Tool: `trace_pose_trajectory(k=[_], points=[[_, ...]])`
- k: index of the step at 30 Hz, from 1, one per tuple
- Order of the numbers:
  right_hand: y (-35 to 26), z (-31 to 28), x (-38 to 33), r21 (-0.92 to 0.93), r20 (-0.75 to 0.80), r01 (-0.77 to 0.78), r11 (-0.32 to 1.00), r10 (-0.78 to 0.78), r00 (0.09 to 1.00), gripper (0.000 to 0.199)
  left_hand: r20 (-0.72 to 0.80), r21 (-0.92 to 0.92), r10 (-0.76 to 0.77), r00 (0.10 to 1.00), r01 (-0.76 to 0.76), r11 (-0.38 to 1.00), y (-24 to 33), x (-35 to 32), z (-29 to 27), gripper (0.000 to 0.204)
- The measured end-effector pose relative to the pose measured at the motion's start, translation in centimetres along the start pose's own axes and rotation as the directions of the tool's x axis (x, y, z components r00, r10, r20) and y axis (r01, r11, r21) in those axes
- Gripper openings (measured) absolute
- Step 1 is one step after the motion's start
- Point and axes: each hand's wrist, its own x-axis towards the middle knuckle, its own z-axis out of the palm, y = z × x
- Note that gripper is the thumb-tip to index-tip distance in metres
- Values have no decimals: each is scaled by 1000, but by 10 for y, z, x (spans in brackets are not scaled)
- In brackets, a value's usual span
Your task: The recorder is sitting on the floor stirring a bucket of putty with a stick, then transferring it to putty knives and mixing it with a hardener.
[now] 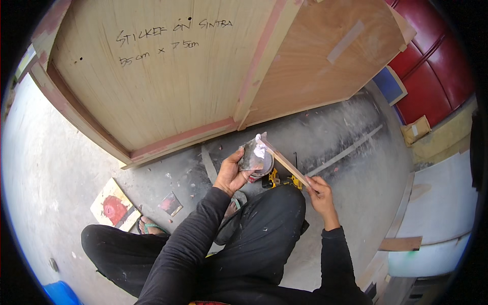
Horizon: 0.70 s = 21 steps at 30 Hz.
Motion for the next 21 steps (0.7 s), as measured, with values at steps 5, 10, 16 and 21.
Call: trace_pose_trajectory(k=[5, 10, 16, 21], points=[[14, -12, -11, 5, 11, -21, 1000, 21, 1000, 37, 35, 21, 30, 999, -31, 999, 17, -6, -3, 31], [11, -16, -7, 29, 62, -172, 985, 170, 984, 30, 27, 29, 2, 1000, -3, 1000, 11, -4, -3, 30], [12, -3, 5, 237, 133, -197, 951, 169, 977, 27, -11, -11, -93, 996, 93, 996, -4, 5, -3, 36], [27, -16, -1, 150, 129, -185, 971, 166, 978, 26, 38, 27, -7, 999, 6, 1000, 17, 0, -1, 32]])
